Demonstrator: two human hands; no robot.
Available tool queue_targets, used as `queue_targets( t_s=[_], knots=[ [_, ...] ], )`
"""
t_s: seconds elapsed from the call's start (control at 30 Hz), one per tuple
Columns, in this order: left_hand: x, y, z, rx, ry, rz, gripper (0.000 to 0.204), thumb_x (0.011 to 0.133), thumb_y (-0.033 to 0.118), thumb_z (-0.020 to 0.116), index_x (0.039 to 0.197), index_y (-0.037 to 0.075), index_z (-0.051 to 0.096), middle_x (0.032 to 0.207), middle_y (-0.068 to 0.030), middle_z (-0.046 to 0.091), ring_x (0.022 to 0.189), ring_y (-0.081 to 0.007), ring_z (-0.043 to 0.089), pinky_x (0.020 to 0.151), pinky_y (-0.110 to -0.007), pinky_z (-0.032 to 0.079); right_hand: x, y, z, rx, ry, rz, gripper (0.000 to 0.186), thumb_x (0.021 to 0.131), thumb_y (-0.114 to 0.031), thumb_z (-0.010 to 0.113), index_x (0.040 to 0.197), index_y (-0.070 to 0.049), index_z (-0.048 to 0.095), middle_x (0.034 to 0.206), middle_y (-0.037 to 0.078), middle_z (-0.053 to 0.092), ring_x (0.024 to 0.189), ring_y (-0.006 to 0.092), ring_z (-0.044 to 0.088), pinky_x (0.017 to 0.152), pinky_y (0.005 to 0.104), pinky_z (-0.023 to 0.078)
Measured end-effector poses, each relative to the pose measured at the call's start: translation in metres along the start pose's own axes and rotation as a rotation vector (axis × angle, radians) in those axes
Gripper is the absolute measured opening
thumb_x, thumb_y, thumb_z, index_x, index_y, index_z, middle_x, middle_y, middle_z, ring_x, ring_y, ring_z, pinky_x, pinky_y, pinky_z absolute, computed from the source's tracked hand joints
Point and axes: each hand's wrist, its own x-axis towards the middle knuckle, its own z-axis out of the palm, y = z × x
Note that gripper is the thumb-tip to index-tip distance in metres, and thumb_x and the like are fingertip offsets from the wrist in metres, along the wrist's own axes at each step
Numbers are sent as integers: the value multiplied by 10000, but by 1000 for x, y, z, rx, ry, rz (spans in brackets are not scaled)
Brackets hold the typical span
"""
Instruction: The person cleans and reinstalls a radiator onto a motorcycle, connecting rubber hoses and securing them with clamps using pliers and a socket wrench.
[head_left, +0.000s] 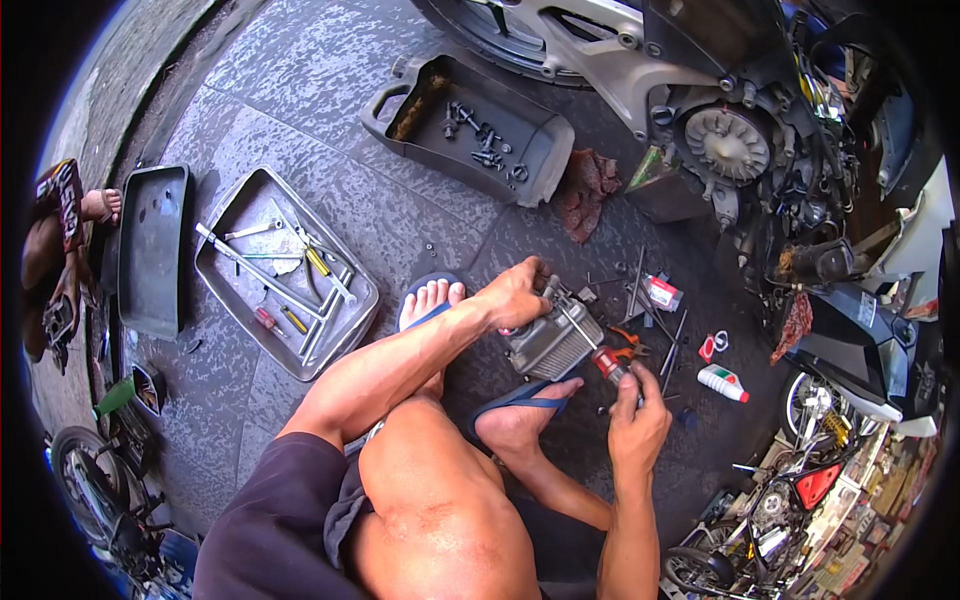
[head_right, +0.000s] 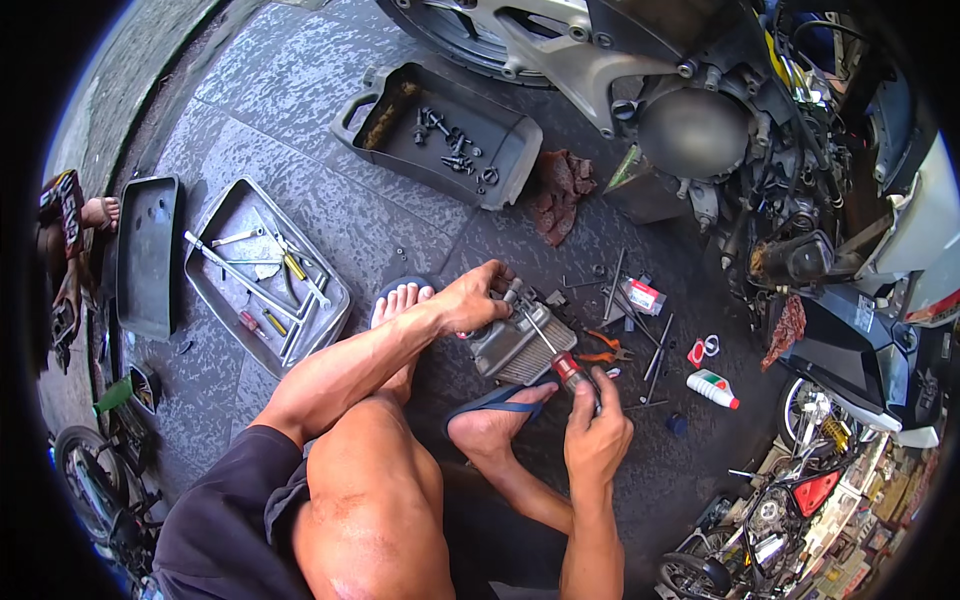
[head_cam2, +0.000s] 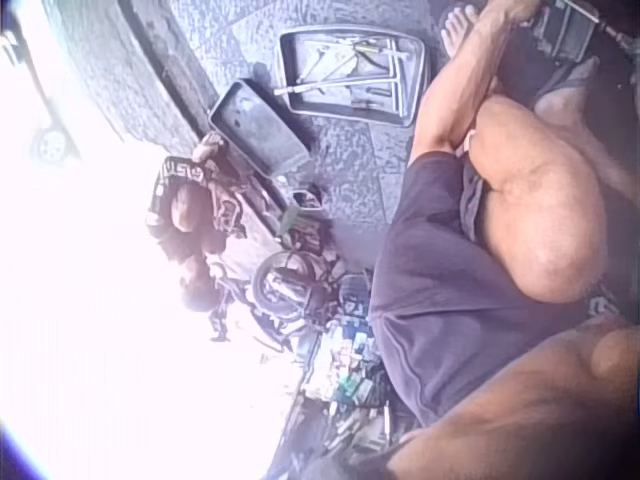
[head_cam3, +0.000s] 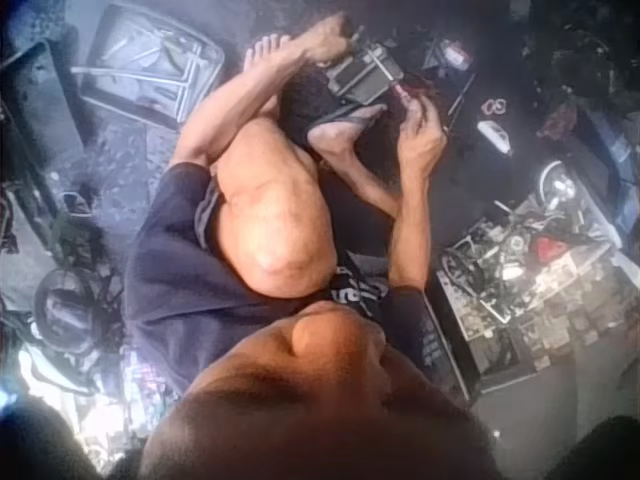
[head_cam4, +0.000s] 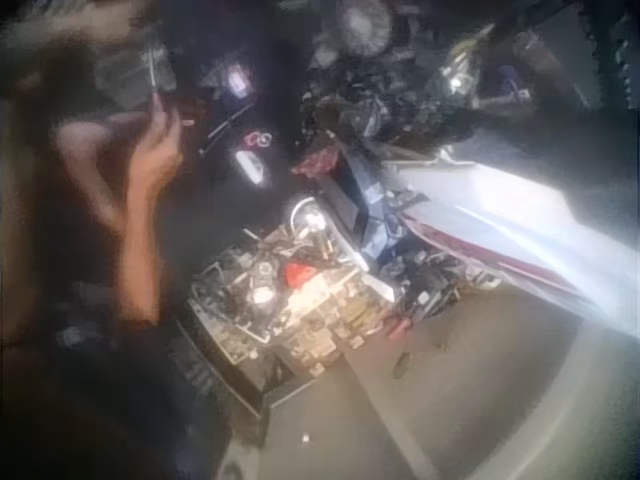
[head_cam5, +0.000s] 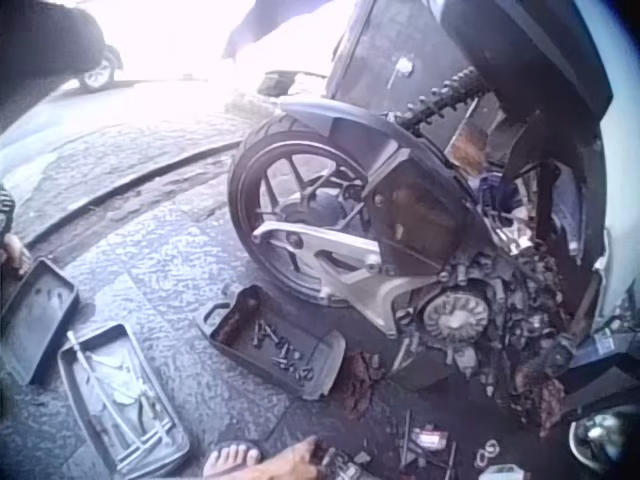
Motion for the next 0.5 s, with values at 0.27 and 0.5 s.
queue_targets(
  t_s=[0.27, 0.5],
  knots=[
    [11, 10, -1, 19, 16, 55, 576, 791, 81, 703, 1302, -62, 479, 1165, -182, 648, 1113, -265, 620, 975, -353, 481, -5, -4, 16, 42, 194, -102, 397, 1005, -227, 516, 1290, 47, 549, 819, 87, 640, 528, 175, 575, 589, 314, 516],
    [-7, 18, 7, 72, -4, 65, 587, 776, 117, 689, 1293, -71, 488, 1197, -240, 646, 1158, -340, 619, 1001, -391, 473, -21, 24, 28, -13, 331, -299, 446, 1021, -293, 503, 1308, 47, 532, 862, 106, 662, 555, 138, 590, 549, 293, 492]
  ],
)
